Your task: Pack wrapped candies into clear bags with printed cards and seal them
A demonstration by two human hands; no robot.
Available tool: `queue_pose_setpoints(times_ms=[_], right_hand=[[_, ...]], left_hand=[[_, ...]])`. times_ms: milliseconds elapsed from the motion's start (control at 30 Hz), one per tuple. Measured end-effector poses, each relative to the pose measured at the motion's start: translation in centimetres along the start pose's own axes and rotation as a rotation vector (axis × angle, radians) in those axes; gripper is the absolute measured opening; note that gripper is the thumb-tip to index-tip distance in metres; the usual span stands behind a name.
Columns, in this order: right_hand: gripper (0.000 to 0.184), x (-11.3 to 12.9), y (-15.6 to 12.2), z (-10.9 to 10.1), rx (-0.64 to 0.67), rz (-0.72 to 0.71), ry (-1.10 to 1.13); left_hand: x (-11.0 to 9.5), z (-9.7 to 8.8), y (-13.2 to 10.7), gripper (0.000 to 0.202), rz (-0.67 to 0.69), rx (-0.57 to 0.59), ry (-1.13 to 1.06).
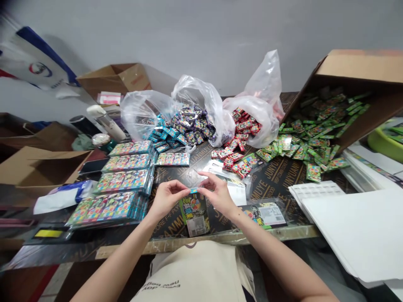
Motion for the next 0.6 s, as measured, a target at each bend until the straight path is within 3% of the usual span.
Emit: queue_pose_setpoints(times_ms=[133, 233, 333, 433, 500, 600], right_hand=[[0.040, -0.3, 0.2, -0.2, -0.004, 0.029, 0.029], [0.035, -0.4, -0.3, -0.8, -0.022, 0.010, -0.063], [0.026, 0.0, -1.6, -1.2, -0.043, -0.127, -0.246], [0.022, 0.4, -2.8, -1.3, -0.013, -0.259, -0.368], [0.027, 0.6, -2.6, -1.8, 0.002, -0.212, -0.350], [0.024, 1.5, -1.0, -3.3, -0.082, -0.107, -0.333]], left_hand=[[-0.7, 0.5, -0.6, 0.018, 0.072, 0.027, 0.101], [-1.4, 0.9, -1.3, 0.012, 0.240, 0.055, 0.253], [-1.9, 1.2, -1.8, 0.008, 0.369, 0.089, 0.357], [-1.9, 1.7, -1.9, 0.013, 0.382, 0.155, 0.406], [-2.0, 2.0, -2.0, 0.020, 0.393, 0.194, 0.427], [-2.1, 2.3, -2.1, 0.024, 0.411, 0.208, 0.431]])
Point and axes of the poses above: each hand's wrist, its own y-axis towards the middle knuckle, its own z-axis out of the palm, x = y × z, the point moved 6 cm from there along y, towards the middle knuckle, and after that the axes turned 10 degrees about -y, right-handed, at the moved point
